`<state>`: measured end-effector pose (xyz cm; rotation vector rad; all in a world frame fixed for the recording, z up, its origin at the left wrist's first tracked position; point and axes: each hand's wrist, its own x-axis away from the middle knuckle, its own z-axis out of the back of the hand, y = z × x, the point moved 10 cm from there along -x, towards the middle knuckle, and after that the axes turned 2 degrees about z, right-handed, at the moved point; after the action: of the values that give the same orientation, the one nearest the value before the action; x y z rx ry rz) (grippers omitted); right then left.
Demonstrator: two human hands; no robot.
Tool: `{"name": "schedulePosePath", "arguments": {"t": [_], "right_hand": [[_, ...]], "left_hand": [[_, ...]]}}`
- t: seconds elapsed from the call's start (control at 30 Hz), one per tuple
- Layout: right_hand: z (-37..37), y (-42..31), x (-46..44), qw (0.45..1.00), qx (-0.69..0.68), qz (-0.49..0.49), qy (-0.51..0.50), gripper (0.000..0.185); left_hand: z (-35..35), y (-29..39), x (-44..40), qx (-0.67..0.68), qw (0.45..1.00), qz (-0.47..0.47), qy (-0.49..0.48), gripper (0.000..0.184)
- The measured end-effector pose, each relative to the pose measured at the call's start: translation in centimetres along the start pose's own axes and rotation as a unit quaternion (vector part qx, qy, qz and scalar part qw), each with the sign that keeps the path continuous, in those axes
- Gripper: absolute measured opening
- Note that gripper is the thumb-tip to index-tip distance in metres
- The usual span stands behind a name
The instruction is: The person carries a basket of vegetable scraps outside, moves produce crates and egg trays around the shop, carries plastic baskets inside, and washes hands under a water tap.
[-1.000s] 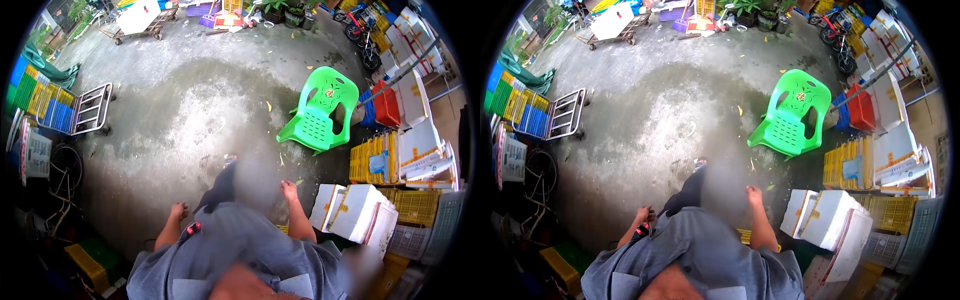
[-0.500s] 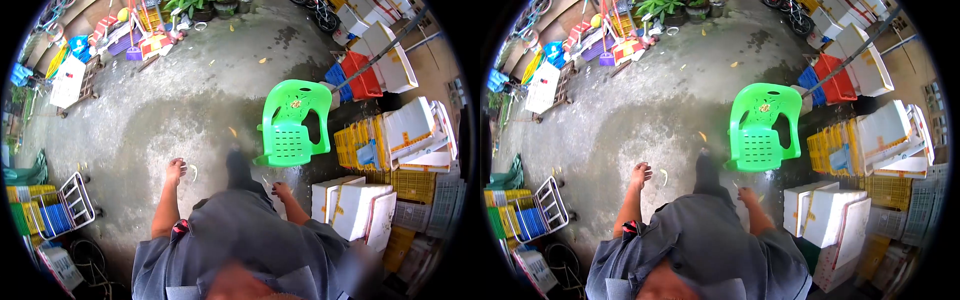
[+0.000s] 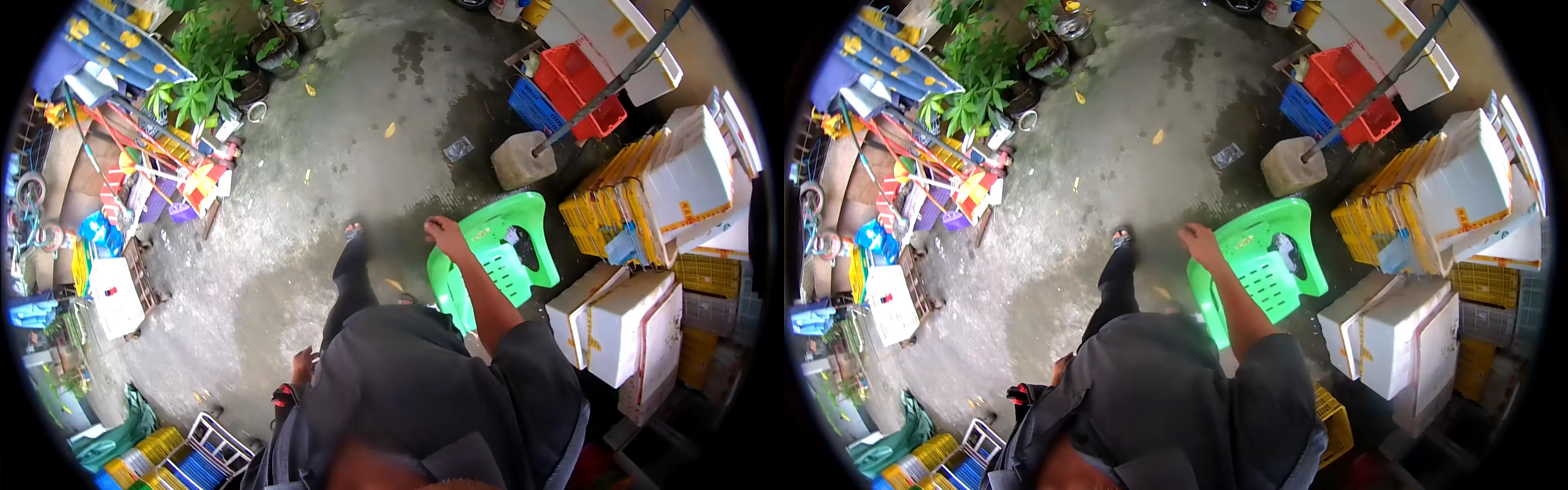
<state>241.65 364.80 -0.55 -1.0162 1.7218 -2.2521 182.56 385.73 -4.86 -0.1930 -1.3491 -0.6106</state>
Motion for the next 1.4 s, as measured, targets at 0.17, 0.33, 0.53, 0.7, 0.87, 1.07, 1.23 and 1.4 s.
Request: {"name": "schedulePosePath", "arguments": {"t": [0.17, 0.33, 0.53, 0.7, 0.87, 1.07, 1.23, 1.4], "right_hand": [[2.2, 2.5, -10.4, 0.993, 0.077, -0.074, 0.055, 0.027], [6.8, -2.2, -14.6, 0.987, 0.011, -0.125, 0.101, 0.032], [15.2, -0.6, -23.4, 0.94, -0.117, -0.234, 0.22, 0.038], [21.9, 4.9, -33.3, 0.892, -0.142, -0.376, 0.207, 0.03], [36.8, -6.5, -47.8, 0.916, -0.089, -0.271, 0.283, 0.027], [48.7, -18.5, -63.6, 0.915, -0.101, -0.141, 0.365, 0.028], [52.8, -21.1, -72.4, 0.904, -0.049, -0.232, 0.357, 0.03], [57.4, -23.6, -79.9, 0.918, -0.082, -0.187, 0.34, 0.034]], "left_hand": [[-6.3, 22.0, -7.2, -0.035, 0.999, -0.034, 0.001, 0.033], [-20.1, 47.9, -9.0, -0.137, 0.98, -0.143, -0.024, 0.043], [-46.8, 72.0, -5.0, -0.18, 0.943, -0.255, -0.116, 0.043], [-62.0, 78.6, -3.1, -0.192, 0.936, -0.245, -0.163, 0.044], [-67.6, 81.1, -6.6, -0.231, 0.955, -0.146, -0.118, 0.046], [-79.0, 88.5, -9.1, -0.267, 0.955, -0.044, -0.119, 0.035], [-97.2, 102.4, -13.5, -0.293, 0.937, -0.107, -0.155, 0.039], [-123.3, 117.5, -3.7, -0.321, 0.891, -0.231, -0.223, 0.04]]}}
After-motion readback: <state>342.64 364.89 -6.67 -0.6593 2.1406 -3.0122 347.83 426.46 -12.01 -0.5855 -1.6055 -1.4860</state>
